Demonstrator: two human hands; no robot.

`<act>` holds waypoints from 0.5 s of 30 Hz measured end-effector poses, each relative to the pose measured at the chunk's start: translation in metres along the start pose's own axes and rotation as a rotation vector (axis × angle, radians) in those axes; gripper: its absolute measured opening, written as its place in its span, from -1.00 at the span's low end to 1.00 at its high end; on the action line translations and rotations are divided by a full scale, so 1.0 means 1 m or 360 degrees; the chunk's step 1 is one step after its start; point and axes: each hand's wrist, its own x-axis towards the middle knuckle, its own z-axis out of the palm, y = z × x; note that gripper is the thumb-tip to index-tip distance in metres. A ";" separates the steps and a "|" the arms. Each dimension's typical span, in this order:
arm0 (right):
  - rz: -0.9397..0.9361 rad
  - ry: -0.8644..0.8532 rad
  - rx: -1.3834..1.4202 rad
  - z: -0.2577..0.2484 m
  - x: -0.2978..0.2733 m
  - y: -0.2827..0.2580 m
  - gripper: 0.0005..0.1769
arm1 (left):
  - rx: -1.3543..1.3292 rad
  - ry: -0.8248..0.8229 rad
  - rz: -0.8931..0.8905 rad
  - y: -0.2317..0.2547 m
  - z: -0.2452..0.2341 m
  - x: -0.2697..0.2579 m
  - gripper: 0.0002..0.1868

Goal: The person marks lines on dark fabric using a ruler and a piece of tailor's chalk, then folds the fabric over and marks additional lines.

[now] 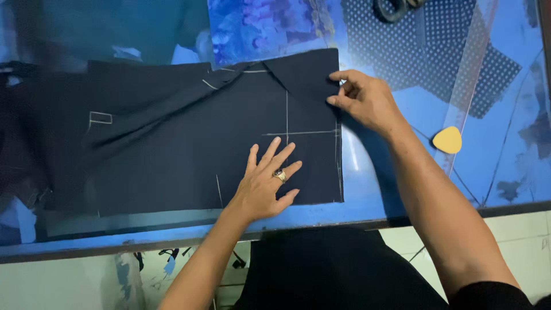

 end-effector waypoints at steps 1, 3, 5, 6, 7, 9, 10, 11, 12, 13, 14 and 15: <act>-0.0029 0.0013 -0.0008 0.002 0.000 0.003 -0.48 | 0.0019 0.0022 0.0004 0.001 0.003 -0.002 -0.40; -0.0058 0.0031 -0.0018 0.003 0.000 0.007 -0.48 | 0.0038 0.0045 0.0013 0.002 0.008 -0.003 -0.44; -0.0090 0.0112 -0.0052 0.005 0.001 0.009 -0.49 | 0.0005 0.0184 0.0059 0.004 0.015 0.000 -0.46; -0.0093 0.0114 -0.0053 0.005 0.001 0.009 -0.49 | 0.0008 0.0187 0.0061 0.005 0.019 0.002 -0.46; -0.0087 0.0134 -0.0037 0.006 0.001 0.009 -0.51 | 0.0010 0.0228 0.0085 0.007 0.023 0.004 -0.47; -0.0082 0.0159 -0.0017 0.008 0.000 0.011 -0.52 | 0.0018 0.0267 0.0113 0.010 0.028 0.006 -0.47; -0.0051 0.0170 0.0018 0.009 0.000 0.013 -0.51 | 0.0009 0.0267 0.0139 0.013 0.030 0.006 -0.47; -0.0020 0.0180 0.0053 0.010 0.000 0.014 -0.50 | 0.0000 0.0267 0.0165 0.016 0.031 0.007 -0.47; -0.0026 0.0183 0.0052 0.013 0.002 0.022 -0.50 | 0.0005 0.0272 0.0168 0.017 0.033 0.006 -0.47; -0.0056 0.0172 -0.0014 0.016 0.004 0.030 -0.47 | 0.0008 0.0217 0.0214 0.018 0.035 0.005 -0.44; -0.0092 0.0165 -0.0083 0.018 0.009 0.037 -0.44 | 0.0015 0.0169 0.0263 0.018 0.037 0.006 -0.41; -0.0105 0.0173 -0.0086 0.017 0.002 0.033 -0.44 | 0.0025 0.0181 0.0268 0.018 0.041 0.005 -0.41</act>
